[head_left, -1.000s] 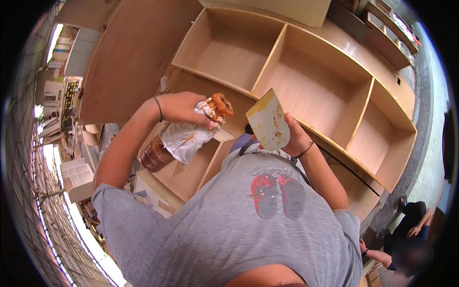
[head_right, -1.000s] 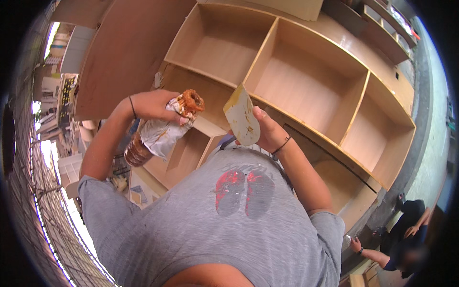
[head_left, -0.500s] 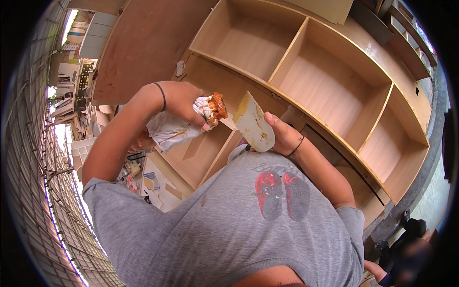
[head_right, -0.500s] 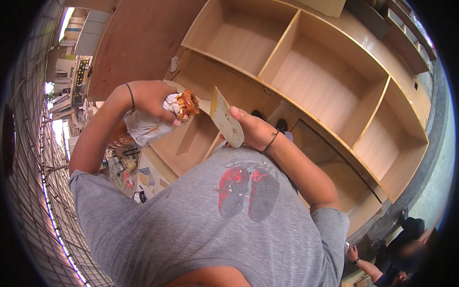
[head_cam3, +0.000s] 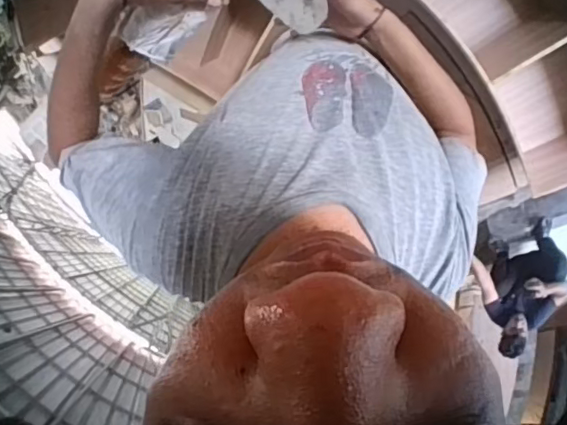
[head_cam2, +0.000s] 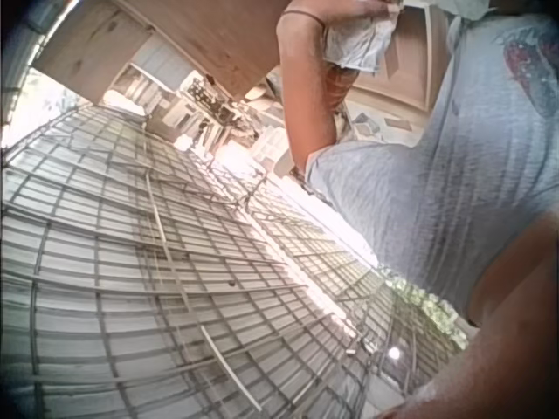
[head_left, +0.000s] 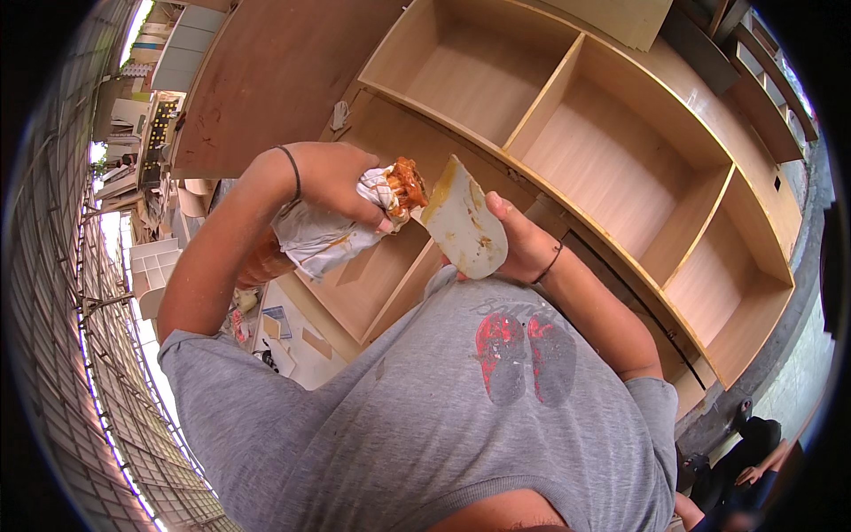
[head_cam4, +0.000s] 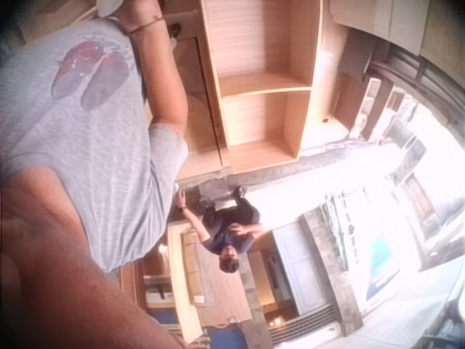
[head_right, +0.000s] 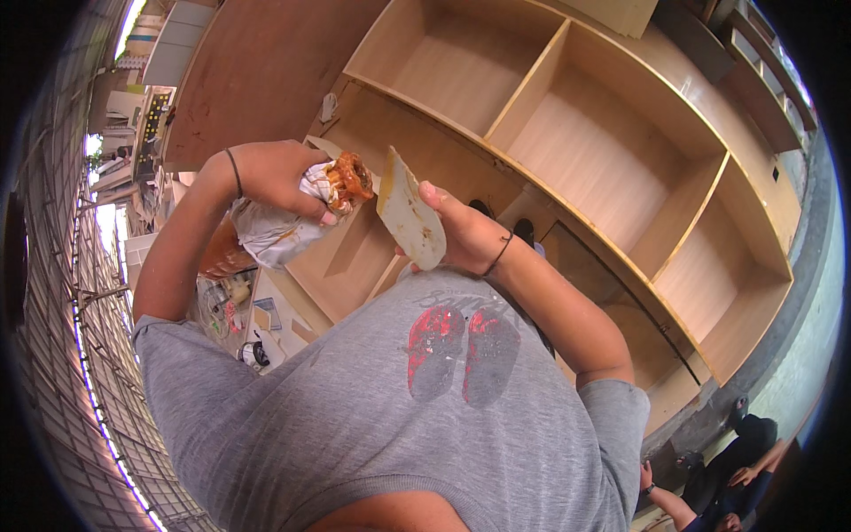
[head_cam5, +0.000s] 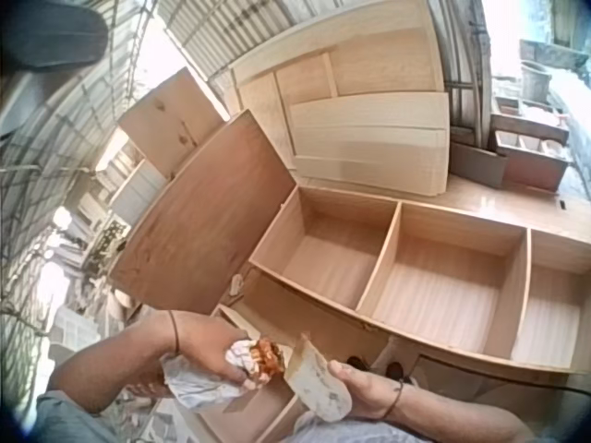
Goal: The person applies adhesive to the edges of a wooden cabinet shelf using a spreader.
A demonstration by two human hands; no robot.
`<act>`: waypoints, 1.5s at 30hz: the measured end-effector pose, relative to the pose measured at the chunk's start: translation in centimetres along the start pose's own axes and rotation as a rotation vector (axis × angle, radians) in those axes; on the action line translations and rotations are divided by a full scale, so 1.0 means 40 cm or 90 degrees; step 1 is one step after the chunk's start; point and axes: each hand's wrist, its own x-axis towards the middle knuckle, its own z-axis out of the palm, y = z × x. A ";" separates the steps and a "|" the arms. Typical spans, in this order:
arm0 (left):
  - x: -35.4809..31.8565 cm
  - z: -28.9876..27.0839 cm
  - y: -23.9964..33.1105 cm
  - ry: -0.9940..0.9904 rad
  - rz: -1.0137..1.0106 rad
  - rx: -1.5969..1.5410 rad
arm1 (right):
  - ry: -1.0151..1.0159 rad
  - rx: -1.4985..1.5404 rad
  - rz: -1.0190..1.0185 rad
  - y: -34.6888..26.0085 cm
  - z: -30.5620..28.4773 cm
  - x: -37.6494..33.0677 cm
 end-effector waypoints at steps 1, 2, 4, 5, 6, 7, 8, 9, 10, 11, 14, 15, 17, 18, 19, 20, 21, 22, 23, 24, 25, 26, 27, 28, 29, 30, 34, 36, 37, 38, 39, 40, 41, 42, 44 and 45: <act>0.002 -0.001 0.002 -0.003 -0.003 0.006 | -0.010 0.002 0.006 0.012 -0.010 0.008; 0.005 -0.002 0.003 -0.007 -0.006 0.012 | -0.019 0.004 0.013 0.019 -0.014 0.013; 0.009 -0.002 0.007 -0.012 -0.014 0.019 | -0.010 -0.009 0.003 0.019 -0.005 0.016; 0.011 -0.002 0.010 -0.015 -0.018 0.020 | -0.005 -0.015 -0.003 0.020 -0.001 0.017; 0.012 -0.003 0.013 -0.018 -0.022 0.022 | -0.009 -0.017 -0.004 0.022 -0.002 0.019; 0.012 -0.004 0.015 -0.016 -0.025 0.028 | -0.013 -0.018 -0.006 0.025 -0.005 0.021; 0.012 -0.005 0.017 -0.015 -0.028 0.034 | -0.017 -0.020 -0.008 0.027 -0.006 0.023; 0.012 -0.006 0.019 -0.014 -0.031 0.040 | -0.009 -0.020 0.000 0.027 -0.005 0.023; 0.011 -0.007 0.020 -0.013 -0.031 0.043 | -0.001 -0.019 0.007 0.028 -0.004 0.023; 0.010 -0.006 0.021 -0.012 -0.031 0.045 | 0.007 -0.019 0.014 0.028 -0.002 0.023; 0.015 -0.003 0.021 -0.010 -0.042 0.052 | 0.052 -0.035 0.003 0.017 0.018 0.020; 0.014 -0.004 0.022 -0.009 -0.047 0.055 | 0.045 -0.036 0.009 0.018 0.015 0.020; 0.008 -0.006 0.027 -0.001 -0.043 0.052 | 0.031 -0.040 0.020 0.022 0.007 0.022; 0.005 -0.005 0.028 0.002 -0.042 0.050 | 0.036 -0.041 0.021 0.022 0.010 0.022; 0.003 -0.003 0.027 0.006 -0.039 0.046 | 0.040 -0.042 0.023 0.020 0.014 0.022; 0.002 -0.001 0.024 0.011 -0.037 0.042 | 0.044 -0.043 0.025 0.020 0.017 0.022; 0.000 0.001 0.023 0.016 -0.035 0.038 | 0.041 -0.043 0.025 0.020 0.016 0.022; -0.002 0.001 0.023 0.020 -0.032 0.040 | 0.037 -0.043 0.026 0.019 0.014 0.023; -0.003 0.001 0.022 0.024 -0.028 0.041 | 0.034 -0.043 0.026 0.018 0.014 0.024; -0.004 0.002 0.020 0.028 -0.026 0.043 | 0.034 -0.044 0.025 0.018 0.015 0.025; -0.003 0.005 0.017 0.033 -0.023 0.047 | 0.033 -0.044 0.025 0.017 0.017 0.025; -0.001 0.009 0.012 0.037 -0.019 0.052 | 0.033 -0.045 0.024 0.015 0.019 0.026; 0.001 0.012 0.009 0.042 -0.016 0.055 | 0.039 -0.050 0.025 0.013 0.023 0.024; 0.000 0.012 0.009 0.041 -0.020 0.053 | 0.044 -0.055 0.025 0.010 0.028 0.022; 0.000 0.012 0.011 0.041 -0.024 0.050 | 0.050 -0.060 0.026 0.007 0.030 0.022; -0.003 0.013 0.011 0.040 -0.029 0.048 | 0.045 -0.056 0.029 0.008 0.030 0.023; -0.005 0.035 -0.009 0.086 0.007 0.028 | 0.033 -0.063 0.014 -0.003 0.028 0.023; 0.008 0.066 -0.038 0.124 0.033 0.023 | 0.029 -0.086 -0.005 -0.021 0.034 0.019; 0.010 0.082 -0.045 0.144 0.049 0.009 | 0.027 -0.104 -0.013 -0.039 0.045 0.012; 0.013 0.100 -0.047 0.165 0.067 -0.006 | 0.025 -0.122 -0.020 -0.054 0.053 0.006; 0.019 0.117 -0.055 0.187 0.085 -0.021 | 0.030 -0.138 -0.024 -0.068 0.058 0.001; 0.032 0.149 -0.080 0.241 0.128 -0.041 | 0.031 -0.154 -0.027 -0.080 0.065 -0.001; 0.042 0.174 -0.098 0.260 0.136 -0.060 | 0.033 -0.171 -0.028 -0.089 0.070 -0.001; 0.058 0.193 -0.109 0.279 0.151 -0.081 | 0.045 -0.179 -0.038 -0.096 0.073 -0.004; 0.093 0.233 -0.135 0.315 0.166 -0.115 | 0.041 -0.214 -0.034 -0.112 0.077 0.002; 0.118 0.255 -0.147 0.337 0.177 -0.140 | 0.042 -0.233 -0.032 -0.123 0.079 0.004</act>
